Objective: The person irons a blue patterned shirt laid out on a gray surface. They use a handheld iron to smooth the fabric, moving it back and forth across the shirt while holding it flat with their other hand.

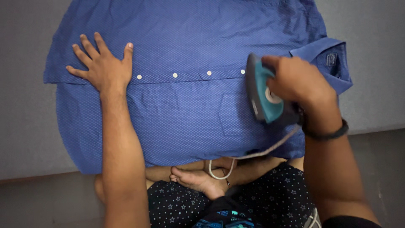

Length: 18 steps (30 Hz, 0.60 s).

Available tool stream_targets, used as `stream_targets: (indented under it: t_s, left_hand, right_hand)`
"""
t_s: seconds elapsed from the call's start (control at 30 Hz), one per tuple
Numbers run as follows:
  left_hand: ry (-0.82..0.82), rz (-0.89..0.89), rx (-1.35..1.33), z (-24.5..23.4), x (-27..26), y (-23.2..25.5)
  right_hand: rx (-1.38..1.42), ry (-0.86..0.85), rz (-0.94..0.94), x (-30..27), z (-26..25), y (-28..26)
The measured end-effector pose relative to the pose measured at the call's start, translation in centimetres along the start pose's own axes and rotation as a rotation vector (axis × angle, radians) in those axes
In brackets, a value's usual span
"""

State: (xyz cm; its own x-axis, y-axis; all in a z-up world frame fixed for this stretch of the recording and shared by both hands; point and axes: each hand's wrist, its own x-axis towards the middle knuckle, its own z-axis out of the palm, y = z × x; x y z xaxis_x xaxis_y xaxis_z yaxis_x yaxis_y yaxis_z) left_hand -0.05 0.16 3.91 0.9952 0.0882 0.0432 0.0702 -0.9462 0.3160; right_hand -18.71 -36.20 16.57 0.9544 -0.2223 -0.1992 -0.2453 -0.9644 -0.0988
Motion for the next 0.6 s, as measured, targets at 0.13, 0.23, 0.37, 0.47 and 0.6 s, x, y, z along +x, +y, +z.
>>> stream_targets:
  t_s: [0.13,0.23,0.37,0.47,0.6]
  left_hand:
    - [-0.004,0.0,-0.019,-0.1,0.0,0.1]
    - [-0.002,0.007,-0.02,0.3,-0.1,-0.1]
    - [0.007,0.017,-0.022,0.2,0.0,-0.2]
    - [-0.007,0.004,-0.026,0.0,-0.2,0.1]
    - [-0.018,-0.013,-0.024,-0.3,-0.2,0.4]
  right_hand:
    - [0.027,0.044,-0.044,1.0,0.2,0.3]
    - [0.053,0.018,-0.045,-0.2,0.1,-0.1]
    - [-0.016,-0.03,0.077,-4.4,0.4,-1.5]
    - [-0.019,-0.05,0.146,-8.1,0.8,-2.0]
    - [0.014,-0.093,0.235,-11.0,0.0,-1.0]
